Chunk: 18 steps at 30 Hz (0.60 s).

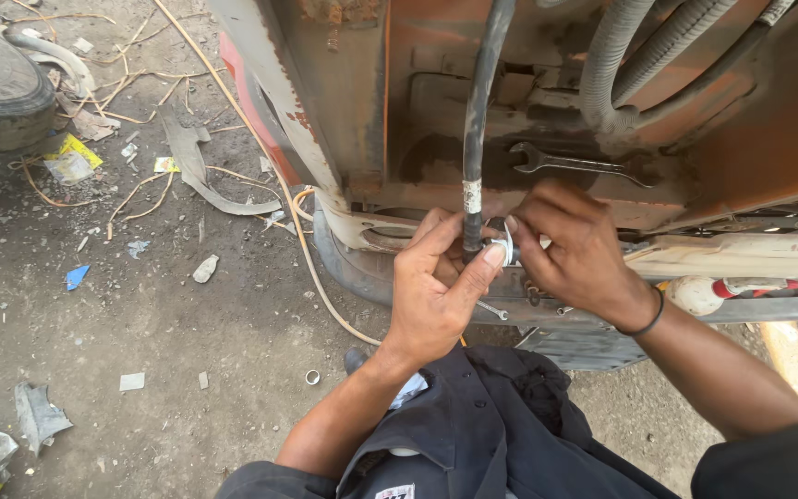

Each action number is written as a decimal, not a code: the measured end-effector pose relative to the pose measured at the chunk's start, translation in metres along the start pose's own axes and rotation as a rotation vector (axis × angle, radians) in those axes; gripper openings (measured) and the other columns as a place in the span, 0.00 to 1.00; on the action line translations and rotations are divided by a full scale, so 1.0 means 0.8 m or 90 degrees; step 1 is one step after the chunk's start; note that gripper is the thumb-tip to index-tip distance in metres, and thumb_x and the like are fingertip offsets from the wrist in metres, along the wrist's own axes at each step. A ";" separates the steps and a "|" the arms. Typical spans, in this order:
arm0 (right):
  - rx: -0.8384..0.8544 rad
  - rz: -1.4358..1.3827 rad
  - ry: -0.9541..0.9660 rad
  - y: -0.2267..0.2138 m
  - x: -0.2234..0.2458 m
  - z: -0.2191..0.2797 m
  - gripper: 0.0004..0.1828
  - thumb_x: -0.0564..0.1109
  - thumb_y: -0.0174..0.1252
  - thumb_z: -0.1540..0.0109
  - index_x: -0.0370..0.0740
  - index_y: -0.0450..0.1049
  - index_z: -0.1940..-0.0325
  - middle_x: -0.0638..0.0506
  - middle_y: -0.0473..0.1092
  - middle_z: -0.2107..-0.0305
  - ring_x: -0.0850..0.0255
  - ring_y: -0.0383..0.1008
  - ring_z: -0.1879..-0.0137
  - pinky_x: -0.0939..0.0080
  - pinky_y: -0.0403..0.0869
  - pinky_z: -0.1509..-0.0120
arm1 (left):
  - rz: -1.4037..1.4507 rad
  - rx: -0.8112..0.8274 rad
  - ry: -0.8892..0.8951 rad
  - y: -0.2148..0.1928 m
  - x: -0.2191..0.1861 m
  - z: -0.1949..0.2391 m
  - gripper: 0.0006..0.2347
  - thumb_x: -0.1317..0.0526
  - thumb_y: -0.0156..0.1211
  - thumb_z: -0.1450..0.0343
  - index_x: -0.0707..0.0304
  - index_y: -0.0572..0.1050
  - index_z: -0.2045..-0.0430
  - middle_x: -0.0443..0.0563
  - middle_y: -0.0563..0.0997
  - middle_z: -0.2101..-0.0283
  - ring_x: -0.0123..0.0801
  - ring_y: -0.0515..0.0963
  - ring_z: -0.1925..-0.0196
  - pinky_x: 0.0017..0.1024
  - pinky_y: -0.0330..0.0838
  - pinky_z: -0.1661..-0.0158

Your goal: The person cleans a hose fitting with a cloth, then wraps white thread seal tape around the threads of two hose fittings. The person handles the tape roll and hose ends by hand, applying multiple wraps to each fitting.

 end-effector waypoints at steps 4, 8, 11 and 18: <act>0.051 -0.144 0.015 0.000 0.001 0.012 0.03 0.37 0.58 0.40 0.33 0.72 0.64 0.46 0.66 0.69 0.52 0.69 0.65 0.54 0.69 0.61 | -0.027 0.009 -0.014 0.000 -0.001 0.000 0.14 0.70 0.61 0.25 0.76 0.74 0.44 0.48 0.71 0.57 0.22 0.77 0.62 0.21 0.71 0.65; -0.031 -0.010 0.020 -0.011 -0.001 -0.007 0.05 0.35 0.61 0.34 0.33 0.72 0.63 0.46 0.67 0.68 0.53 0.69 0.63 0.53 0.68 0.60 | 0.002 0.031 -0.024 0.008 -0.002 0.003 0.15 0.70 0.60 0.24 0.76 0.74 0.43 0.47 0.71 0.56 0.22 0.78 0.61 0.21 0.72 0.64; -0.107 0.059 -0.048 -0.016 0.001 -0.021 0.03 0.34 0.62 0.34 0.33 0.74 0.60 0.46 0.69 0.66 0.51 0.70 0.62 0.53 0.69 0.60 | 0.022 0.034 -0.027 0.012 -0.002 0.000 0.15 0.70 0.60 0.24 0.76 0.73 0.43 0.47 0.71 0.56 0.23 0.78 0.61 0.21 0.72 0.64; -0.053 -0.009 0.009 0.012 0.000 -0.009 0.04 0.34 0.60 0.36 0.32 0.72 0.64 0.45 0.67 0.69 0.52 0.69 0.65 0.53 0.67 0.63 | 0.007 0.008 0.003 0.003 0.000 0.004 0.13 0.70 0.61 0.24 0.77 0.74 0.47 0.47 0.70 0.56 0.22 0.77 0.61 0.21 0.73 0.64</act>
Point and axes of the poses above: each hand's wrist, its own z-axis away from the middle knuckle, its own y-axis out of the palm, x = y × z, the point moved 2 cm from there along -z, towards the middle knuckle
